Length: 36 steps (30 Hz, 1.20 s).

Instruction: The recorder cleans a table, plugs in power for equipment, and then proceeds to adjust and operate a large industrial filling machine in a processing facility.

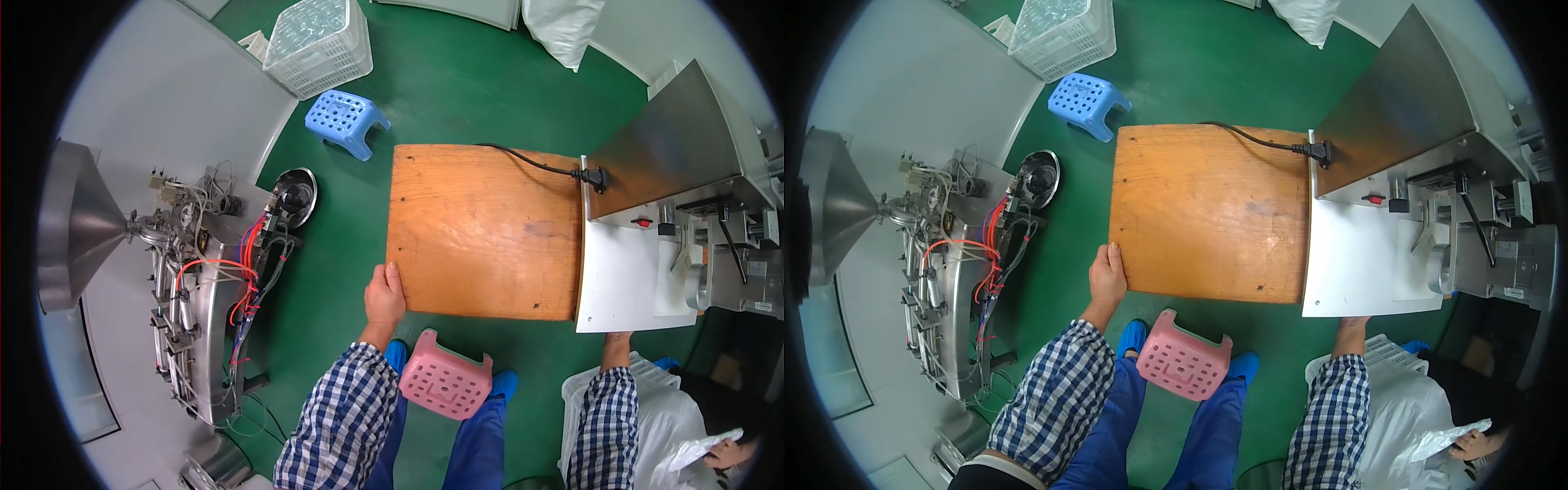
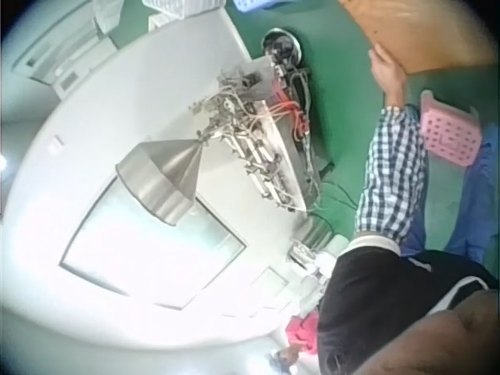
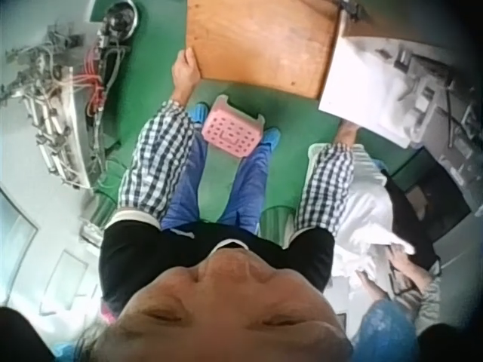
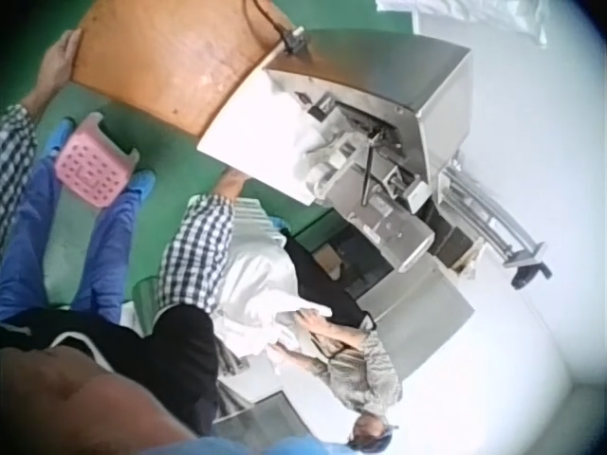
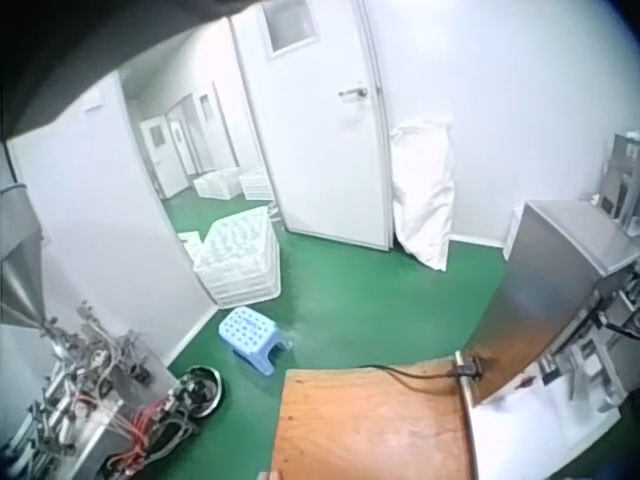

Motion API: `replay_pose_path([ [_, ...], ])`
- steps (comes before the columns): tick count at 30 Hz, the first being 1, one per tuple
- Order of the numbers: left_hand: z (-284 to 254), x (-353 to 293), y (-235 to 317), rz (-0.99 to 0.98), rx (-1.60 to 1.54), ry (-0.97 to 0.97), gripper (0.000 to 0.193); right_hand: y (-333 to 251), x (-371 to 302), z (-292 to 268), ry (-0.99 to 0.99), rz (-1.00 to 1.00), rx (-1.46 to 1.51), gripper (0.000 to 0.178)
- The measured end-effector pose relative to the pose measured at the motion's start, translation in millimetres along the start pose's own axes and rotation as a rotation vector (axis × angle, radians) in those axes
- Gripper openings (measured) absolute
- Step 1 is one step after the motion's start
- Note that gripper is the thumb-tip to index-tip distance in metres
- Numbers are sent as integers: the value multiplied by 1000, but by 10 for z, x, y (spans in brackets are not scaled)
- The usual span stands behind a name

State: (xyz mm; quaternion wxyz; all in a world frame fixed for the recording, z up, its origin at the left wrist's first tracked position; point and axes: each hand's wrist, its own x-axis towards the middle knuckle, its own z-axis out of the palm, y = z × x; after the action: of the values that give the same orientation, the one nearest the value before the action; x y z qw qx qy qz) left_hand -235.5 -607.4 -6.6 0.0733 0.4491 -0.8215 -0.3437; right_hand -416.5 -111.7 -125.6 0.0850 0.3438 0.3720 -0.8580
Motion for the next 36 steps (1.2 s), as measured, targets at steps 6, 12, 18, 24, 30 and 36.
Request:
replay_pose_path([
  [6,-105,211,-88,37,53,-19,39,267,-218,357,60,-12,27,47],
  [12,-377,494,-20,19,153,-80,39,358,-1017,72,84,38,-12,45],
  [18,-508,627,-5,-40,174,-144,40,376,-1126,254,69,119,-92,43],
  [24,-673,740,-83,-64,141,-239,42,483,-1190,614,39,182,-123,41],
  [30,-996,241,-342,90,97,-315,49,1130,-2365,921,74,141,-1360,24],
  [36,-2581,-1762,-3079,-326,294,-852,38,1933,-3062,2167,-491,-467,-1963,25],
])
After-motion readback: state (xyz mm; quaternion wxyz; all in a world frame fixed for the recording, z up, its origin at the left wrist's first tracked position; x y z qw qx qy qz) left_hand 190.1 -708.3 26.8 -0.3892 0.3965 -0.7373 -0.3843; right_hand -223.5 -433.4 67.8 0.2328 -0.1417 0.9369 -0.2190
